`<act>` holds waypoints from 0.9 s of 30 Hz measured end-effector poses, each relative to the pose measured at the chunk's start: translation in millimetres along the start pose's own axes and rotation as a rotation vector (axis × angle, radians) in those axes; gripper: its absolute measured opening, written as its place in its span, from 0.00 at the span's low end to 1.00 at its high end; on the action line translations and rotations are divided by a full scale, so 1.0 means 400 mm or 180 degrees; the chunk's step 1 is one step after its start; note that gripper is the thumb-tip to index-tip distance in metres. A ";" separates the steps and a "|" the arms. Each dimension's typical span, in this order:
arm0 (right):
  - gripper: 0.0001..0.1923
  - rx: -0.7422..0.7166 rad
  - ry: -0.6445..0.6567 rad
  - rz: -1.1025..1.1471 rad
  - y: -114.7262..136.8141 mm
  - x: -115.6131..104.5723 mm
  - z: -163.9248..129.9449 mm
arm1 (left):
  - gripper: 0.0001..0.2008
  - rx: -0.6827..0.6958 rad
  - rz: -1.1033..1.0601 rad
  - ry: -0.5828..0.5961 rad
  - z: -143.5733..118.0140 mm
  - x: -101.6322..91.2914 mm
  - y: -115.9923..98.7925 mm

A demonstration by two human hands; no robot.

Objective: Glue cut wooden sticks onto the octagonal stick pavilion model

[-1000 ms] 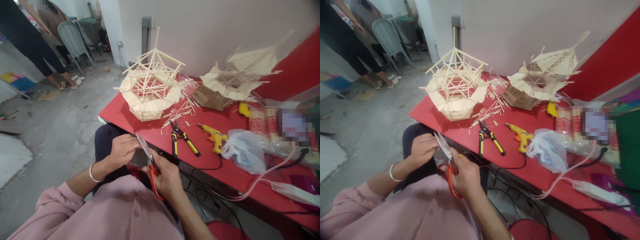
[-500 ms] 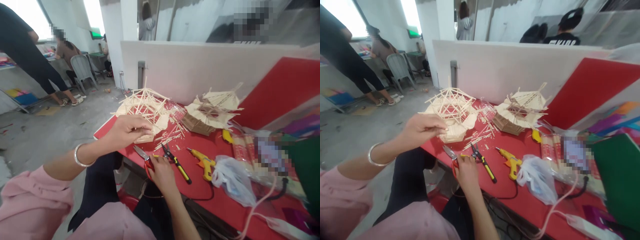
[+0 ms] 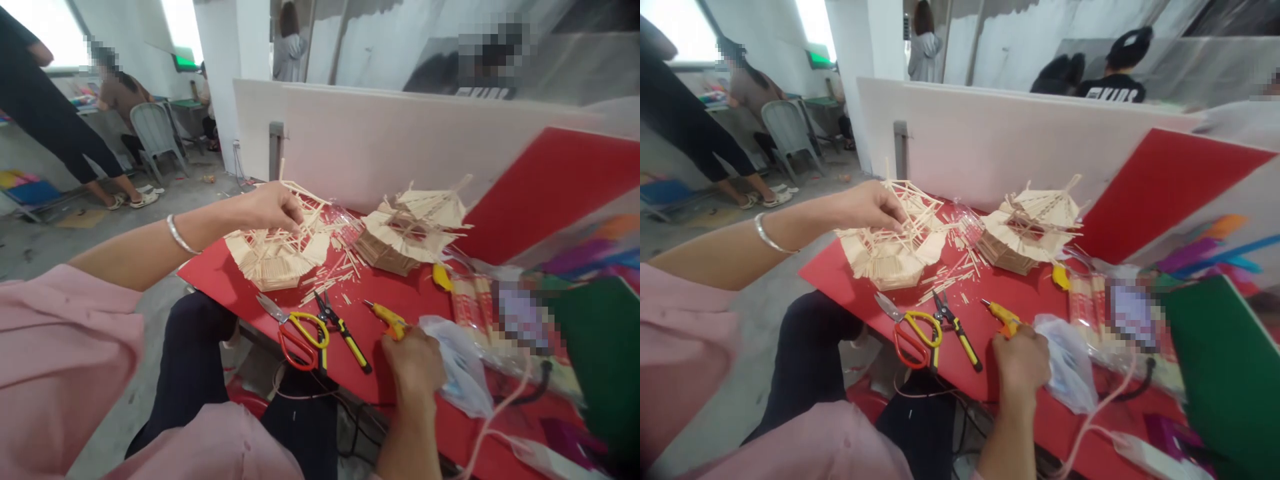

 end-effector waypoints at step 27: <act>0.29 0.0256 0.0251 0.0332 -0.073 0.045 0.049 | 0.07 -0.0538 0.1350 0.1263 0.033 0.015 -0.061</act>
Point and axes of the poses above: each hand's wrist, its own z-axis towards the middle knuckle, its own x-axis out of the palm, y = z × x, the point moved 7 cm from there along z, towards the middle knuckle, and after that the axes turned 4 degrees about z, right-handed, at the moved point
